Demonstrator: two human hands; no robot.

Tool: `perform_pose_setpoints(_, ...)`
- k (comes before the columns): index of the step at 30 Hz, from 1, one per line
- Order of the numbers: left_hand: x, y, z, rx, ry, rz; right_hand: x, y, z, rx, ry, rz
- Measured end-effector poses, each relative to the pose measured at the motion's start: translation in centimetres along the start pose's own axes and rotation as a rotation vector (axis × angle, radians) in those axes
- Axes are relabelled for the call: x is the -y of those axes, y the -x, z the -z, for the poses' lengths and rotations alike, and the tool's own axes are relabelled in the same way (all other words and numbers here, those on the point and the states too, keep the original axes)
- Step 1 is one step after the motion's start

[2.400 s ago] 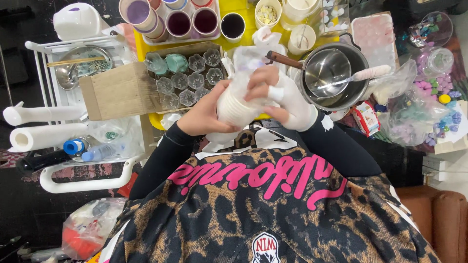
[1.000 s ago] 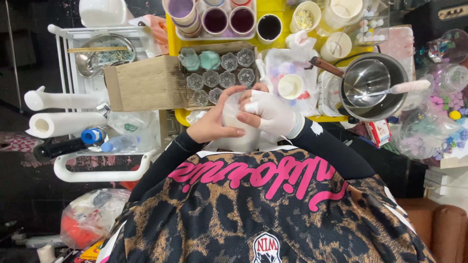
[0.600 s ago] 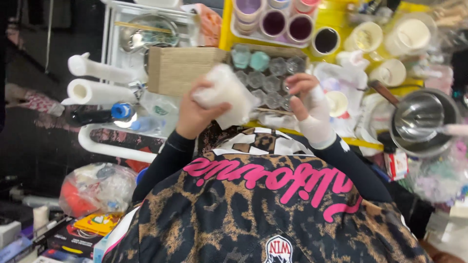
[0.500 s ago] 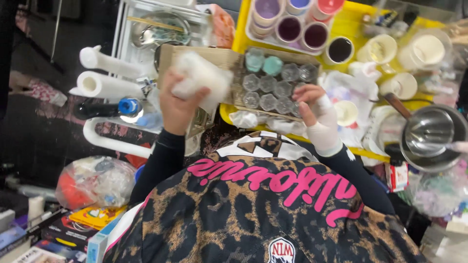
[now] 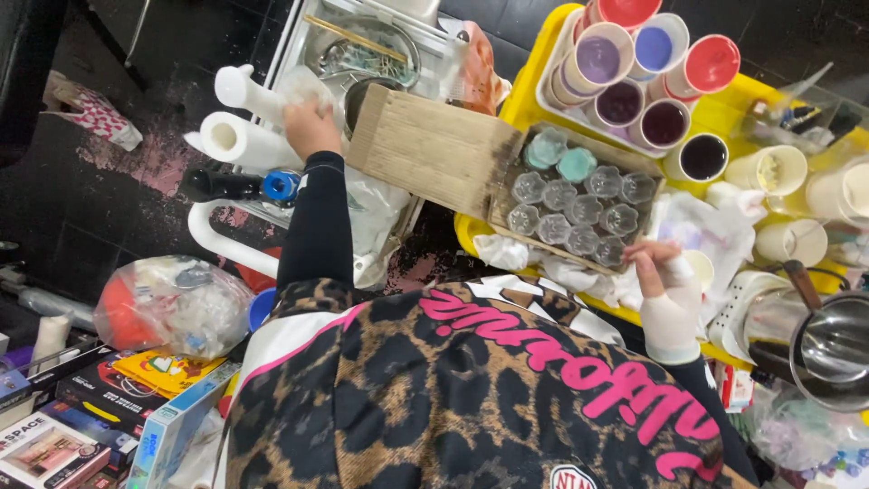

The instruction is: The person wearing gloves works at a cluttered craft table, wiping and stacking paper cups, handling silicone flower molds, and pouring a white liquid from a cup into a small metal bowl. They then place teal flower-shaped wax pieces into a pot of hot liquid and reposition them with a thin stick.

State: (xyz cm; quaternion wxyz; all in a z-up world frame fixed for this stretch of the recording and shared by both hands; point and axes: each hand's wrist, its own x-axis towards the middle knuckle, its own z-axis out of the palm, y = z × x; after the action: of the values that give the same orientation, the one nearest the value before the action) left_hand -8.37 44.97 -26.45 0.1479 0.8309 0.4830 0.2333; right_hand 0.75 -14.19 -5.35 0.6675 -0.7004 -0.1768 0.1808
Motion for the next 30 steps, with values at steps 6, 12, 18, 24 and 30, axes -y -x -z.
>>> perform_pose_setpoints(6,3.8,-2.0,-3.7,0.110,-0.109,-0.022,-0.7,1.0,0.5,-0.095,0.053,-0.094)
perform_pose_setpoints(12,7.0,-3.6,-6.2,0.231,-0.197,-0.087,-2.9,1.8,1.6,-0.110,0.087,-0.178)
perform_pose_setpoints(18,3.0,-3.6,-1.7,0.366,-0.324,-0.073,-2.4,2.2,1.5,-0.083,0.146,-0.145)
perform_pose_setpoints(24,-16.0,3.5,10.0,0.298,0.247,-0.466,-2.6,4.0,1.9,-0.171,0.234,-0.137)
perform_pose_setpoints(30,-28.3,12.2,11.6,0.546,0.448,-0.971,-2.8,6.9,1.7,-0.251,0.174,-0.186)
